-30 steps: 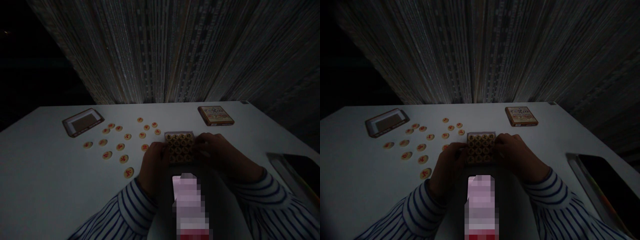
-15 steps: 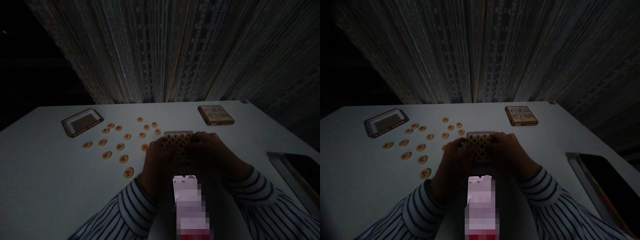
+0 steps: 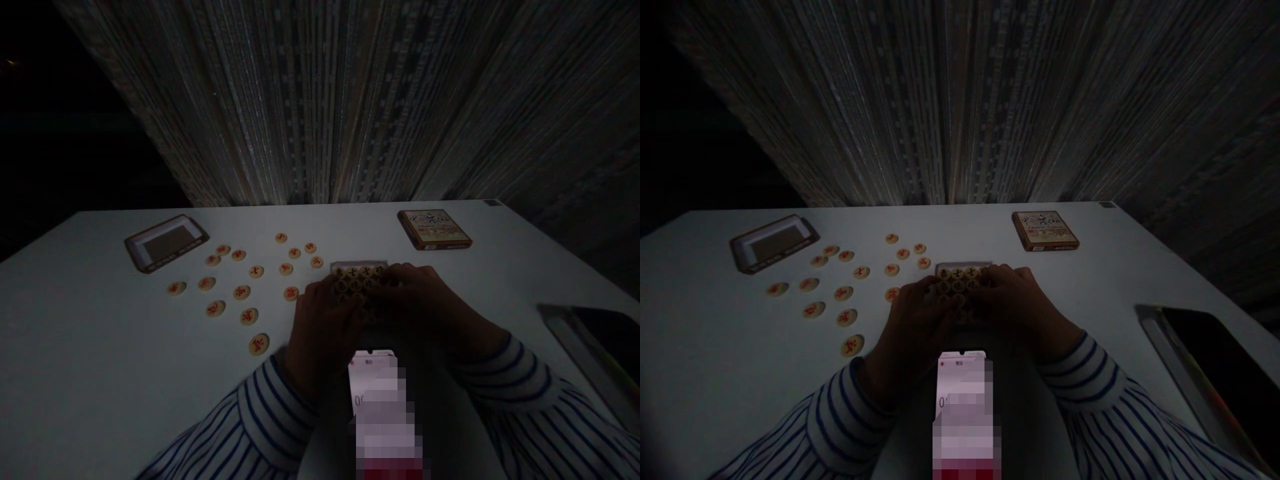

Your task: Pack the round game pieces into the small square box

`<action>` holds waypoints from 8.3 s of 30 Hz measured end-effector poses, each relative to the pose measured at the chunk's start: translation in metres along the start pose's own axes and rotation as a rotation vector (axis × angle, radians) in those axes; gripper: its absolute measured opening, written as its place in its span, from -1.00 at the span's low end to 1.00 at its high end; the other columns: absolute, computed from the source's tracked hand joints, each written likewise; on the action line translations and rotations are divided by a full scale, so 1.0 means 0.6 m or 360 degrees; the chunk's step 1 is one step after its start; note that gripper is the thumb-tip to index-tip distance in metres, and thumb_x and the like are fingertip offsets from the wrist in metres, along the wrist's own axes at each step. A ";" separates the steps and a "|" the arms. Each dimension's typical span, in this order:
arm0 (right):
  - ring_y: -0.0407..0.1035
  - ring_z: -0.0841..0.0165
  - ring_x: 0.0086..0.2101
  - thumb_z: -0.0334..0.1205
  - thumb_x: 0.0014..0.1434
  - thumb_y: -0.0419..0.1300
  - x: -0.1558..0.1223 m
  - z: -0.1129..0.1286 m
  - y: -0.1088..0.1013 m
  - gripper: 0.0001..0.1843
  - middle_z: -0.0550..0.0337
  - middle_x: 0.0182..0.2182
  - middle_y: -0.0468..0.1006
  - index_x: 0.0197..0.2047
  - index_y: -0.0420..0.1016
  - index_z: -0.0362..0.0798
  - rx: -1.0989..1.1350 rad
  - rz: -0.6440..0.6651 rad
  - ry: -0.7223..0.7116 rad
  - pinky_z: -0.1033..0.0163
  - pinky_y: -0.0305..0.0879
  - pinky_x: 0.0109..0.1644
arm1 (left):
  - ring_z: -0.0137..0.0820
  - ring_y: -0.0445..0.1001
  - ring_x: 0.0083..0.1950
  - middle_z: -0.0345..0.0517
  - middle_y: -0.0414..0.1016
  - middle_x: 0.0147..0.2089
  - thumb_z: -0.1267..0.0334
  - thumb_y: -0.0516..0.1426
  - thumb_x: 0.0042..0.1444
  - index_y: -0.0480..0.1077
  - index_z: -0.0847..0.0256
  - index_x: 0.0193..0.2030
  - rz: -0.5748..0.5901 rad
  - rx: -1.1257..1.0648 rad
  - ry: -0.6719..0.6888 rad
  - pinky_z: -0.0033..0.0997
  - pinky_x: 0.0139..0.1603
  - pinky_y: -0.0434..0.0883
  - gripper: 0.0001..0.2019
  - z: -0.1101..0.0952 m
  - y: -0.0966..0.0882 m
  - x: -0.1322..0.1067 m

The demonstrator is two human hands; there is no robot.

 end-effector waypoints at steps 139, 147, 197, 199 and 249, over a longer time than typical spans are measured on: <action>0.39 0.31 -0.47 -0.07 0.01 0.03 -0.052 -0.157 0.033 -0.73 0.15 -0.58 0.47 -0.38 0.38 -0.11 0.1534 -0.0672 0.1040 0.22 0.29 -0.31 | -0.27 0.38 -0.05 0.06 0.46 -0.11 0.44 0.04 0.03 0.43 0.29 -0.26 -0.0107 -0.0071 -0.0316 -0.17 -0.02 0.38 -0.82 0.014 -0.052 -0.118; 0.39 0.32 -0.45 -0.08 -0.06 0.09 -0.090 -0.135 0.036 -0.70 0.15 -0.55 0.48 -0.33 0.39 -0.14 0.1611 -0.0811 0.1198 0.20 0.30 -0.29 | -0.23 0.35 0.01 0.09 0.42 -0.03 0.44 0.06 0.01 0.41 0.27 -0.17 0.0028 -0.0100 -0.0035 -0.09 0.00 0.38 -0.78 -0.007 -0.058 -0.163; 0.43 0.33 -0.30 -0.27 0.17 0.03 -0.002 0.153 -0.029 -0.81 0.12 -0.34 0.55 -0.21 0.45 0.00 0.1019 -0.0431 -0.0203 0.20 0.39 -0.25 | -0.25 0.39 -0.10 -0.01 0.46 -0.13 0.26 0.12 0.06 0.27 0.22 -0.03 -0.0217 0.0105 -0.0675 -0.20 -0.14 0.36 -0.69 0.138 -0.134 -0.179; 0.44 0.32 -0.31 -0.25 0.17 0.03 -0.004 0.141 -0.031 -0.80 0.11 -0.35 0.55 -0.23 0.46 -0.01 0.1020 -0.0477 -0.0150 0.19 0.40 -0.27 | -0.26 0.39 -0.11 -0.02 0.47 -0.14 0.27 0.11 0.07 0.28 0.21 -0.04 -0.0228 0.0112 -0.0682 -0.21 -0.14 0.35 -0.70 0.138 -0.134 -0.178; 0.39 0.38 -0.55 -0.11 0.07 0.09 -0.068 -0.030 -0.071 -0.76 0.14 -0.52 0.54 -0.36 0.49 -0.08 0.1042 -0.0871 0.0514 0.30 0.32 -0.54 | -0.36 0.40 -0.19 -0.07 0.46 -0.21 0.32 0.13 0.04 0.24 0.21 -0.04 -0.0431 -0.0209 -0.0233 -0.28 -0.15 0.37 -0.69 0.034 -0.160 -0.060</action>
Point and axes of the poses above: each hand's wrist, its own x-axis towards the middle knuckle, its own y-axis out of the palm, z = x × y, the point moved 10 cm from there along x, towards the middle knuckle
